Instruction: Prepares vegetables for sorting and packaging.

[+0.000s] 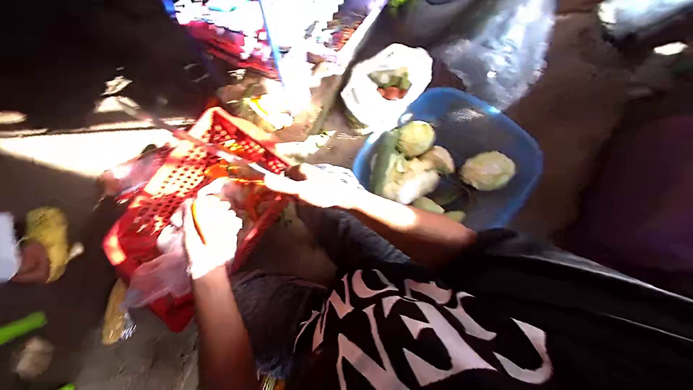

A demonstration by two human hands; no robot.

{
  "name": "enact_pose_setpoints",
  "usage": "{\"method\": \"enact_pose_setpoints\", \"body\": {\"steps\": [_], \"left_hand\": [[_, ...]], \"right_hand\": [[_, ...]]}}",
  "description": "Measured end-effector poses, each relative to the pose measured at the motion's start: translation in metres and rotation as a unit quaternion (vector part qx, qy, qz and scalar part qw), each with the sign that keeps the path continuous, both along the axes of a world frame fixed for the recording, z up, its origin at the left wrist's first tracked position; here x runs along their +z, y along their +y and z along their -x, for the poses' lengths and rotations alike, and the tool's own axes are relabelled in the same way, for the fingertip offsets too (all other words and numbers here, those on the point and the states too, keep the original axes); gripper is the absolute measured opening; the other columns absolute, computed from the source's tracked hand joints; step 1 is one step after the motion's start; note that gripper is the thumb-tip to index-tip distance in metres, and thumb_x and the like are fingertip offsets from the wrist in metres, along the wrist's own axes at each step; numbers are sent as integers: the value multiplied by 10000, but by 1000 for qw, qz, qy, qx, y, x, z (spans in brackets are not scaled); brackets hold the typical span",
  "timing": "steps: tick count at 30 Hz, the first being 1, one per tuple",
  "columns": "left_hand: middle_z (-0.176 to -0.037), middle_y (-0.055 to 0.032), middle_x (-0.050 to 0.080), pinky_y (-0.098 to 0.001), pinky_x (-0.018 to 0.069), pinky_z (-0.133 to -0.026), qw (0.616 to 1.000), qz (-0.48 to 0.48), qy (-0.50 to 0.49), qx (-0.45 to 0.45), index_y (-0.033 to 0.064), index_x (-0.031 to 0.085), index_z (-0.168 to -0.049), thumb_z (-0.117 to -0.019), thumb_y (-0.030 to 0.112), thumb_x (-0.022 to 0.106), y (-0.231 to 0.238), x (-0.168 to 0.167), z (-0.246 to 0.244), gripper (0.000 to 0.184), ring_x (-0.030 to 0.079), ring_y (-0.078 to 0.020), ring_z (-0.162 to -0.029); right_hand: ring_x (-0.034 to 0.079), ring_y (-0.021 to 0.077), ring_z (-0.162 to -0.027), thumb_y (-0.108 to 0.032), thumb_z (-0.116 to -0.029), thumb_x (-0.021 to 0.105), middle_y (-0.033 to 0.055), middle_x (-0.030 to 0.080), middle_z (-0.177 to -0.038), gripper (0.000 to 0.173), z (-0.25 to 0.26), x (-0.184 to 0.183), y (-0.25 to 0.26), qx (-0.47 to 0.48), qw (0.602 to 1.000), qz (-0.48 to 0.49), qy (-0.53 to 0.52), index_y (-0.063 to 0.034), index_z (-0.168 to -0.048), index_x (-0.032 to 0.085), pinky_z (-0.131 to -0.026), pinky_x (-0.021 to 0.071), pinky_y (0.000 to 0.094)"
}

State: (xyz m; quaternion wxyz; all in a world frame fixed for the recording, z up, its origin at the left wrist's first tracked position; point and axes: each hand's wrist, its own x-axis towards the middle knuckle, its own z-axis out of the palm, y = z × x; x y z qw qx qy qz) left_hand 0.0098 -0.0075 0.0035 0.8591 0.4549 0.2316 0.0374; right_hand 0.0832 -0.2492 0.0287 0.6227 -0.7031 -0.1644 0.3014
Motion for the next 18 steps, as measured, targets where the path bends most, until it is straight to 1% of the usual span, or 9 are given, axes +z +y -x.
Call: {"method": "enact_pose_setpoints", "body": {"steps": [1, 2, 4, 6, 8, 10, 14, 16, 18], "left_hand": [[-821, 17, 639, -240, 531, -568, 996, -91, 25, 0, 158, 575, -1127, -1103, 477, 179, -19, 5, -10, 509, 613, -67, -667], [-872, 26, 637, -227, 541, -624, 987, -156, 37, -9, 144, 559, -1178, -1119, 404, 218, -35, 5, -20, 433, 620, -49, -725], [-1009, 5, 682, -264, 582, -757, 976, -208, 59, -35, 128, 561, -1264, -1108, 382, 349, -64, 2, -39, 366, 674, -74, -883], [-996, 11, 665, -272, 567, -770, 954, -268, 85, -101, 131, 587, -1247, -1085, 416, 406, -108, 5, -57, 374, 655, -71, -874], [-1028, -16, 673, -363, 593, -769, 948, -241, 109, -175, 166, 585, -1259, -1050, 504, 452, -152, 3, -73, 419, 676, -144, -889], [-1146, -48, 667, -441, 601, -833, 936, -215, 106, -259, 174, 562, -1351, -1073, 451, 448, -200, -4, -84, 408, 682, -203, -990], [-1104, -88, 642, -436, 571, -800, 881, -208, 133, -404, 117, 549, -1346, -1097, 332, 429, -290, -51, -87, 350, 645, -213, -945], [-1090, -100, 622, -417, 562, -803, 845, -221, 128, -471, 89, 542, -1326, -1098, 312, 415, -322, -86, -80, 343, 627, -200, -935], [-1131, -161, 631, -448, 553, -826, 801, -278, 141, -511, 61, 540, -1350, -1095, 300, 429, -349, -98, -64, 366, 634, -244, -954]], "right_hand": [[530, 35, -623, -423, -1043, 585, -28, 579, -710, 388, 5, 3, -15, -8, 1000, -11, 7, -60, -948, 682, -617, 470, 257], [534, 19, -623, -383, -1034, 614, -32, 589, -713, 343, 9, -1, -31, -20, 999, -32, 3, -52, -985, 689, -614, 476, 234], [499, 47, -575, -377, -1018, 637, -16, 553, -675, 343, 19, -16, -70, -52, 998, -47, 0, -38, -990, 674, -564, 440, 254], [491, 54, -556, -371, -1002, 655, -19, 543, -657, 326, 29, -25, -119, -114, 993, -29, -15, -48, -969, 666, -539, 426, 260], [462, 14, -516, -367, -994, 656, -64, 528, -626, 296, 37, -33, -172, -194, 979, 7, -55, -72, -971, 670, -501, 405, 225], [465, 26, -524, -390, -1004, 634, -60, 533, -639, 316, 47, -36, -228, -264, 957, 82, -87, -76, -1010, 679, -515, 424, 246], [512, 43, -549, -428, -1015, 594, -55, 540, -664, 331, 71, -47, -313, -403, 898, 159, -81, -109, -938, 629, -542, 458, 262], [510, 31, -535, -374, -1023, 583, -67, 545, -667, 273, 86, -54, -335, -463, 875, 127, -63, -112, -966, 637, -524, 468, 234], [508, 15, -511, -372, -1037, 567, -88, 544, -662, 229, 104, -63, -347, -500, 863, 69, -37, -155, -1000, 630, -487, 471, 191]]}}
